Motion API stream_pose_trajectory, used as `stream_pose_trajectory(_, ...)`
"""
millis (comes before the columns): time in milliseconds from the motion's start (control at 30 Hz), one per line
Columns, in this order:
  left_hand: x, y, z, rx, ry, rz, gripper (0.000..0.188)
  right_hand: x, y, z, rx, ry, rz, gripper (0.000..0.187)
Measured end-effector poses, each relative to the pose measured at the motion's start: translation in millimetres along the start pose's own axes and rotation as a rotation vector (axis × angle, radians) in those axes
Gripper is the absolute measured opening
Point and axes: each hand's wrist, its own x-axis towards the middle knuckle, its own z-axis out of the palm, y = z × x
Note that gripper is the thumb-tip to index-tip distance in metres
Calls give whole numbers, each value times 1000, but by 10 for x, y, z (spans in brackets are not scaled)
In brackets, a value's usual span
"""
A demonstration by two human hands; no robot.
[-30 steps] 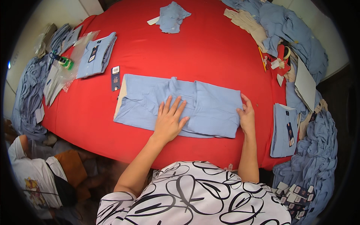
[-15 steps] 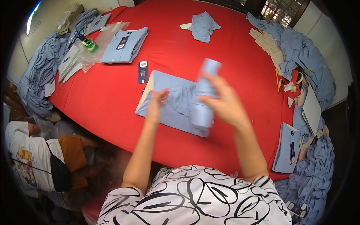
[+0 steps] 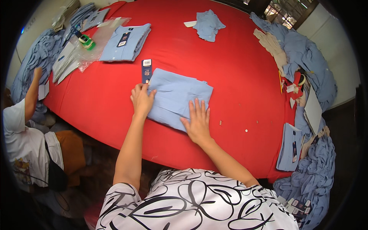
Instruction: The person folds a light blue collared shirt on a red table, inserting a piece of cardboard, and سپس places the folded shirt into a plastic bag.
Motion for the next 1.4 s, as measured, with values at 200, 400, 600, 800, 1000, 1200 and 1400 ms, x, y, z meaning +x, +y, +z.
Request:
stream_pose_trajectory(200, -69, 30, -5, -137, -98, -106, 35, 431, 453, -213, -109, -287, 22, 68)
stream_pose_trajectory(400, -750, 540, 12, -636, -322, -277, 28, 1032, 515, -843, -16, -24, 316, 62)
stream_pose_trajectory(600, -928, 934, 40, -932, -500, -323, 20, 1178, 781, -261, -429, 17, -82, 61)
stream_pose_trajectory(800, -849, 907, -77, -956, -707, -252, 22, 722, 231, -86, -371, 64, -156, 54)
stream_pose_trajectory(1000, -374, 681, -169, -510, -205, 49, 19, 431, 239, -50, -3, 125, -212, 44)
stream_pose_trajectory(1200, -538, 699, -14, -451, -360, 153, 24, -430, 702, -504, 385, 439, 498, 25)
stream_pose_trajectory(1400, -679, 812, 24, -663, -490, -70, 20, -737, 901, -547, 815, 392, 793, 36)
